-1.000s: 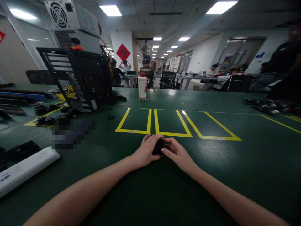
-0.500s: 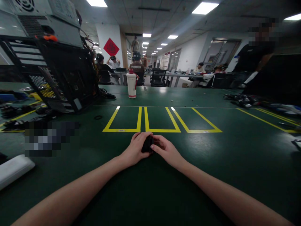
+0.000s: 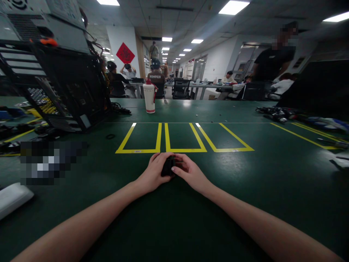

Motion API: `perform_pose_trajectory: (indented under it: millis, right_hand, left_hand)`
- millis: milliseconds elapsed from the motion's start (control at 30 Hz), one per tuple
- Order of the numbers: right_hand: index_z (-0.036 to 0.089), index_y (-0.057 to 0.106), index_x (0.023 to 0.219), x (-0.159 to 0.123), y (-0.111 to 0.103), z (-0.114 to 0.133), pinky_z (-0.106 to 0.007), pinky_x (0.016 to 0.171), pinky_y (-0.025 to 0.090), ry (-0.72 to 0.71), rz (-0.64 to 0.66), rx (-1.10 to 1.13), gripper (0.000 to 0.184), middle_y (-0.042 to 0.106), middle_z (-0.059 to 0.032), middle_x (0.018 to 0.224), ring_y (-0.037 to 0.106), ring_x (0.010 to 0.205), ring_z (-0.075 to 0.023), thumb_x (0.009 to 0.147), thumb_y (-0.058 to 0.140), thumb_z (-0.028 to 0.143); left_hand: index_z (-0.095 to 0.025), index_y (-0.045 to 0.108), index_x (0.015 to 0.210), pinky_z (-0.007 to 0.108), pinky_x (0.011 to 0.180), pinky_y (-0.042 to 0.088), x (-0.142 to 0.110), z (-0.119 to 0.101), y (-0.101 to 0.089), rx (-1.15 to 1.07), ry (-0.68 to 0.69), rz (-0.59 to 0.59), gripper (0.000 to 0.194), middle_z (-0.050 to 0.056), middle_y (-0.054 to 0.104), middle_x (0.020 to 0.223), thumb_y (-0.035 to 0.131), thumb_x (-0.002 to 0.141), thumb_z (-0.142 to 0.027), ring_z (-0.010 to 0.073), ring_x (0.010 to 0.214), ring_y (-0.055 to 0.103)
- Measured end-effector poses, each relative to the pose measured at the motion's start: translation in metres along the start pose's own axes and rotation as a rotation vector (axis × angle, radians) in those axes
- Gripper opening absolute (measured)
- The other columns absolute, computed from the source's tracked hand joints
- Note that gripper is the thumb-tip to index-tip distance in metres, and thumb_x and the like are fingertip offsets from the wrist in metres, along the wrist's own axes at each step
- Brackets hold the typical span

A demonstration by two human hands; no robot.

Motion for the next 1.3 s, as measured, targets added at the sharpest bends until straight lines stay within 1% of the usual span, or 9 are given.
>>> perform_pose_trajectory:
  millis: [167,333,433,600,767,933,1000,1200,1300]
  right_hand:
    - [0.021,0.047,0.104,-0.0009,0.0022,0.0019,-0.038,0.092,0.042,-0.022,0.042,0.015,0.029,0.052,-0.004,0.109,0.051,0.106,-0.0184,0.076,0.056,0.021]
    - [0.023,0.047,0.099,-0.0008,0.0054,0.0011,-0.036,0.085,0.048,-0.045,0.057,0.088,0.024,0.055,-0.0016,0.1,0.055,0.1,-0.0174,0.076,0.055,0.021]
    - [0.023,0.048,0.1,-0.0011,0.0042,0.0018,-0.036,0.085,0.048,-0.04,0.043,0.084,0.024,0.054,-0.0021,0.103,0.054,0.101,-0.0179,0.077,0.054,0.021]
    - [0.022,0.044,0.111,-0.0013,0.0007,0.0017,-0.04,0.092,0.043,-0.003,0.02,0.005,0.036,0.05,-0.0052,0.113,0.05,0.107,-0.0193,0.076,0.055,0.022]
    - [0.022,0.047,0.103,-0.001,0.003,0.0024,-0.038,0.092,0.043,-0.028,0.059,0.045,0.031,0.052,-0.0031,0.107,0.052,0.104,-0.0177,0.075,0.057,0.02]
    - [0.022,0.047,0.098,-0.001,0.0035,0.0047,-0.036,0.085,0.048,-0.054,0.054,0.087,0.023,0.054,-0.0018,0.1,0.056,0.096,-0.0163,0.076,0.055,0.02]
    - [0.022,0.048,0.098,-0.0012,0.0029,0.0059,-0.036,0.085,0.048,-0.046,0.046,0.069,0.022,0.053,-0.0023,0.102,0.055,0.097,-0.0168,0.077,0.054,0.02]
    - [0.022,0.044,0.111,-0.0014,-0.0002,0.0035,-0.039,0.092,0.042,-0.004,0.019,-0.025,0.035,0.05,-0.0053,0.113,0.049,0.108,-0.0189,0.077,0.054,0.022]
    - [0.022,0.045,0.108,-0.0009,0.0011,0.0002,-0.039,0.093,0.042,-0.012,0.034,-0.018,0.033,0.049,-0.0049,0.113,0.049,0.108,-0.0193,0.076,0.055,0.022]
  left_hand:
    - [-0.027,0.031,0.119,0.048,0.099,0.026,-0.0009,-0.0005,-0.0013,0.007,0.002,0.0,0.054,0.003,0.044,0.12,0.057,0.073,-0.02,0.024,0.115,0.038]
    - [-0.027,0.031,0.119,0.046,0.1,0.025,0.0003,0.0049,0.0035,0.02,0.027,-0.044,0.055,0.003,0.044,0.119,0.059,0.071,-0.021,0.0228,0.114,0.039]
    - [-0.028,0.031,0.119,0.047,0.1,0.025,0.0012,0.0072,0.0053,0.016,0.024,-0.062,0.056,0.003,0.044,0.119,0.059,0.071,-0.02,0.0235,0.114,0.038]
    - [-0.029,0.031,0.12,0.051,0.1,0.024,0.0,0.0062,0.0036,-0.01,-0.015,-0.011,0.055,0.003,0.043,0.121,0.058,0.072,-0.021,0.0255,0.117,0.035]
    - [-0.027,0.031,0.12,0.048,0.102,0.022,-0.0006,0.0014,0.0004,0.002,-0.011,0.012,0.054,0.003,0.042,0.121,0.057,0.073,-0.019,0.0232,0.117,0.035]
    - [-0.026,0.03,0.12,0.047,0.101,0.024,0.0005,0.0018,0.0016,0.013,-0.014,0.015,0.054,0.003,0.042,0.122,0.057,0.073,-0.021,0.0227,0.116,0.035]
    - [-0.026,0.03,0.121,0.046,0.101,0.024,0.0003,0.0024,0.0017,0.013,-0.023,0.015,0.054,0.003,0.042,0.122,0.057,0.074,-0.022,0.0229,0.117,0.035]
    - [-0.028,0.031,0.12,0.049,0.1,0.025,-0.0006,0.0035,0.0017,0.0,-0.03,0.017,0.054,0.003,0.042,0.122,0.056,0.074,-0.021,0.0248,0.118,0.035]
    - [-0.027,0.031,0.12,0.048,0.101,0.024,0.0004,0.004,0.0021,0.008,-0.01,0.002,0.055,0.003,0.043,0.122,0.057,0.072,-0.02,0.024,0.117,0.036]
Point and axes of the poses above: each hand's wrist, its own x-axis towards the middle knuckle, its own y-axis out of the palm, z = x × y, the point moved 6 cm from there along x, towards the middle knuckle
